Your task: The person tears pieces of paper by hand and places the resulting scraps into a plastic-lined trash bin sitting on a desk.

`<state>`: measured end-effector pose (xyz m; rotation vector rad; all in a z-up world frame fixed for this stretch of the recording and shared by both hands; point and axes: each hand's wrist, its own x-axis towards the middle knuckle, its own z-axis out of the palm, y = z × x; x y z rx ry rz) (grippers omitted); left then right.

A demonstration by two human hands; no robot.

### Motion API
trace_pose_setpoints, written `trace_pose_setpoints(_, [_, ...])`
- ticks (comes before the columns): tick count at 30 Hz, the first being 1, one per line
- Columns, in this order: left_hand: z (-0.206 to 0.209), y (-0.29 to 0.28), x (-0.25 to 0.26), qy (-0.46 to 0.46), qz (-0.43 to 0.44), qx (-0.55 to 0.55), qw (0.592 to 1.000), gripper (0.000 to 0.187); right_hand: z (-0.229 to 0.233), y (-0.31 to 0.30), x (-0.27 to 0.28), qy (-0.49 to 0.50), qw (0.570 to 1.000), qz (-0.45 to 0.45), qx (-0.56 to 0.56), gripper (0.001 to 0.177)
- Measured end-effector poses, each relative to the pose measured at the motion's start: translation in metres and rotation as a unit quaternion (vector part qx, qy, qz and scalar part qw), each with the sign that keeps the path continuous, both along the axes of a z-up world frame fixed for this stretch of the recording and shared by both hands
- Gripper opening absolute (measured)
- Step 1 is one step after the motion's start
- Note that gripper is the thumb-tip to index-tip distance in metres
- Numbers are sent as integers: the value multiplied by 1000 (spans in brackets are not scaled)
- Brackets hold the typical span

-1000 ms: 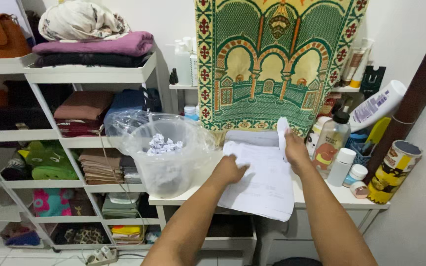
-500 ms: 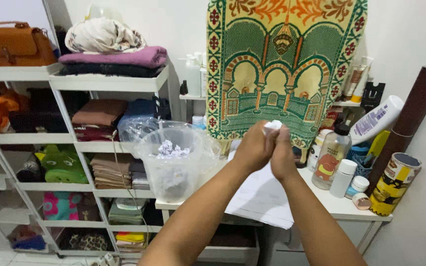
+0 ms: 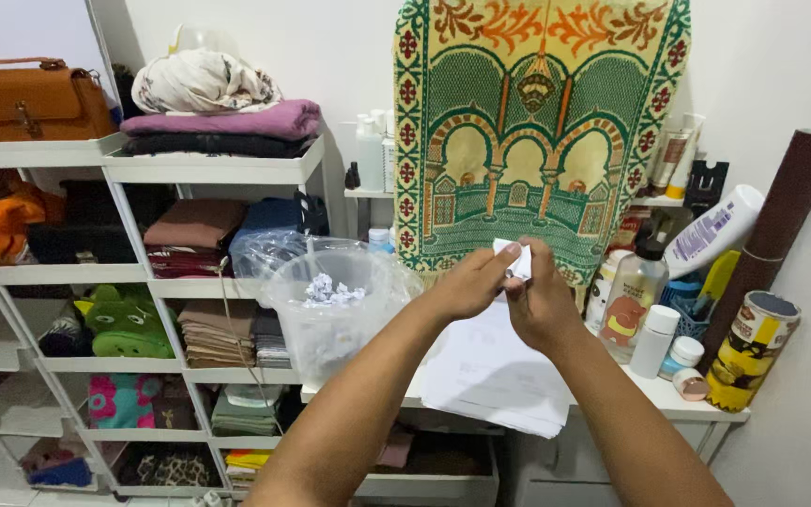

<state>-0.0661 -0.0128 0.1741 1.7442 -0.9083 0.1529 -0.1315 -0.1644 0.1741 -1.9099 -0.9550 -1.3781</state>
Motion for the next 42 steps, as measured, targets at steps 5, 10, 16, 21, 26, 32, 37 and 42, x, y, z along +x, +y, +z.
trace_pose_setpoints(5, [3, 3, -17, -59, 68, 30, 995, 65, -10, -5, 27, 73, 992, -103, 24, 38])
trace_pose_setpoints(10, [4, -1, -31, -115, 129, -41, 984, 60, -10, 10, 31, 42, 992, -117, 0, 27])
trace_pose_setpoints(16, [4, 8, -17, 13, 162, 10, 987, 62, 3, 24, 12, 138, 974, -161, -79, 20])
trace_pose_setpoints(21, [-13, 29, 19, 81, 61, -53, 993, 41, 17, 19, -10, 277, 949, 36, -145, 29])
trace_pose_setpoints(26, [-15, 39, 15, 203, 5, -43, 978, 36, 14, 19, -4, 268, 956, -16, -116, 50])
trace_pose_setpoints(32, [-2, 44, -9, 71, 107, -16, 992, 62, 3, 36, 17, 141, 969, -87, -181, 17])
trace_pose_setpoints(37, [5, 61, -32, -116, 121, -50, 985, 50, -4, 44, 41, 223, 975, -3, -21, 26])
trace_pose_setpoints(42, [0, 81, -40, -185, 239, 43, 952, 45, -10, 45, 82, 557, 776, 264, 131, 30])
